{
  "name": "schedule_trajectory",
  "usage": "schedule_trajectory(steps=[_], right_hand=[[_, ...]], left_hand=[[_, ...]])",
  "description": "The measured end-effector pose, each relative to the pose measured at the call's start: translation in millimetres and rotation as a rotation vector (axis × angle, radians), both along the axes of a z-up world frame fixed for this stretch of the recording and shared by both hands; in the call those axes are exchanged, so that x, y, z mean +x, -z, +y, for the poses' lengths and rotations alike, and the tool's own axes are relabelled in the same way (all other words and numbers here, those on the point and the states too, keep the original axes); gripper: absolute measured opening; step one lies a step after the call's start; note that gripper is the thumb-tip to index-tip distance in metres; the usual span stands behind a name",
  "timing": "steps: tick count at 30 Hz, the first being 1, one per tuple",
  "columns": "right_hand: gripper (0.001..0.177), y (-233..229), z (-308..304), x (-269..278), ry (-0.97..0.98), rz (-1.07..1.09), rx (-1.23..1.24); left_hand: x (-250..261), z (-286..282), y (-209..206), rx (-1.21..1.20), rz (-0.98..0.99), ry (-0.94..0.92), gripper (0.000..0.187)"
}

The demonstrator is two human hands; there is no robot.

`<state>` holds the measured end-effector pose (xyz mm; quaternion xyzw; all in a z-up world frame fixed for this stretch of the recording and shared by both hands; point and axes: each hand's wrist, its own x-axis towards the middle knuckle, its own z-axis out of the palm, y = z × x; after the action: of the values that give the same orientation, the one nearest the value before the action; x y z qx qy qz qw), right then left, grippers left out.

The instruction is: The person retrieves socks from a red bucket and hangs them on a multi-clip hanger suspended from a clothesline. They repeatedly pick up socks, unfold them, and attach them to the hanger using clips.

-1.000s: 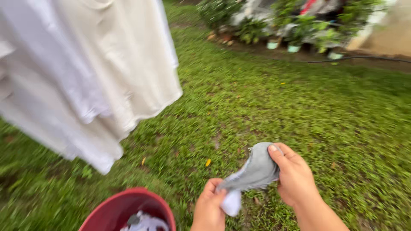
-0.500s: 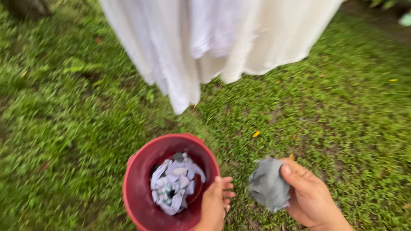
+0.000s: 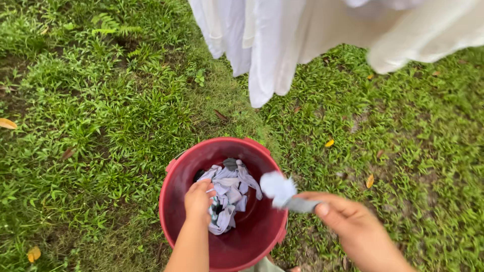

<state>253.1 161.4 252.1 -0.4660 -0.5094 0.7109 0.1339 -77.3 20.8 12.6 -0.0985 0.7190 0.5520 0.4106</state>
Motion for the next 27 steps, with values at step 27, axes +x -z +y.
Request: schedule_trajectory(steps=[27], right_hand=[[0.039, 253.0, -47.3, 1.7, -0.248, -0.010, -0.285]], left_hand=[[39.6, 81.4, 146.6, 0.016, -0.074, -0.059, 0.040]])
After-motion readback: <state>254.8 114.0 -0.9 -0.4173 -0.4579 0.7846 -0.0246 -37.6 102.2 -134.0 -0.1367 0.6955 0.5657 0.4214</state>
